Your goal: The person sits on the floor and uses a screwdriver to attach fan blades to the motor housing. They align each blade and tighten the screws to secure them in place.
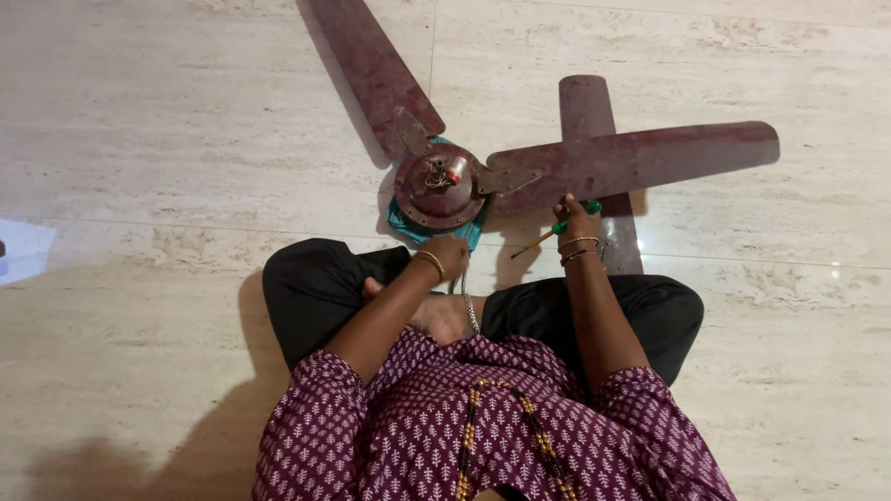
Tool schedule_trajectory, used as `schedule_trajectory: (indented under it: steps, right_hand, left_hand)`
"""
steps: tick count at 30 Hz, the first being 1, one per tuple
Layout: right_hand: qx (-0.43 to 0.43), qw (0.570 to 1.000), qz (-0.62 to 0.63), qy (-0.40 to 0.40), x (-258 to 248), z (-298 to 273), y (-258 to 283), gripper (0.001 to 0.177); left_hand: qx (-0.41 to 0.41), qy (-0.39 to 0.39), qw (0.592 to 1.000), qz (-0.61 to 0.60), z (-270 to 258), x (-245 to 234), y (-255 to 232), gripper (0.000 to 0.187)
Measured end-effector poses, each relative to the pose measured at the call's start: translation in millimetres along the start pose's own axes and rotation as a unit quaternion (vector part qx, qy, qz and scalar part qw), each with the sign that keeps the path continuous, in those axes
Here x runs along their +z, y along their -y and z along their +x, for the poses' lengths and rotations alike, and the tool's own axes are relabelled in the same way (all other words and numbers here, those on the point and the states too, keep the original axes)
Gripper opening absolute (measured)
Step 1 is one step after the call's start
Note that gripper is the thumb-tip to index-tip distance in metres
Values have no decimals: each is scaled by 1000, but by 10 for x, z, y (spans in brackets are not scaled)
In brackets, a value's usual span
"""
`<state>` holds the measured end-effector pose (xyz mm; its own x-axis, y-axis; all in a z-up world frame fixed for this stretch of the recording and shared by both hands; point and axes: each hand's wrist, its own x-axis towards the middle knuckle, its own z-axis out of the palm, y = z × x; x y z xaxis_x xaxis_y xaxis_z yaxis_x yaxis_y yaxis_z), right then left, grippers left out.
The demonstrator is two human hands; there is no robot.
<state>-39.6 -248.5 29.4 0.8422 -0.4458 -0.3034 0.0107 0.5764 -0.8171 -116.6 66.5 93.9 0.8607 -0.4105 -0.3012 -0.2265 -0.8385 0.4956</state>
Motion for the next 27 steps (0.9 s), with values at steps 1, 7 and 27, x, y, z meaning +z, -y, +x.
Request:
schedule_trajectory:
  steps: [1, 7, 27]
  right_hand:
    - [1, 1000, -4, 7, -12, 13, 8, 23]
    - [2, 1000, 7, 21, -15, 57, 53, 25]
    - [26, 999, -26, -1, -27, 104, 60, 25]
  left_hand:
    - [-26, 33, 999, 26, -3, 49, -20, 24]
    - [-255, 41, 966, -7, 96, -56, 584, 28]
    - [-277, 62, 959, 23, 435, 372, 886, 27]
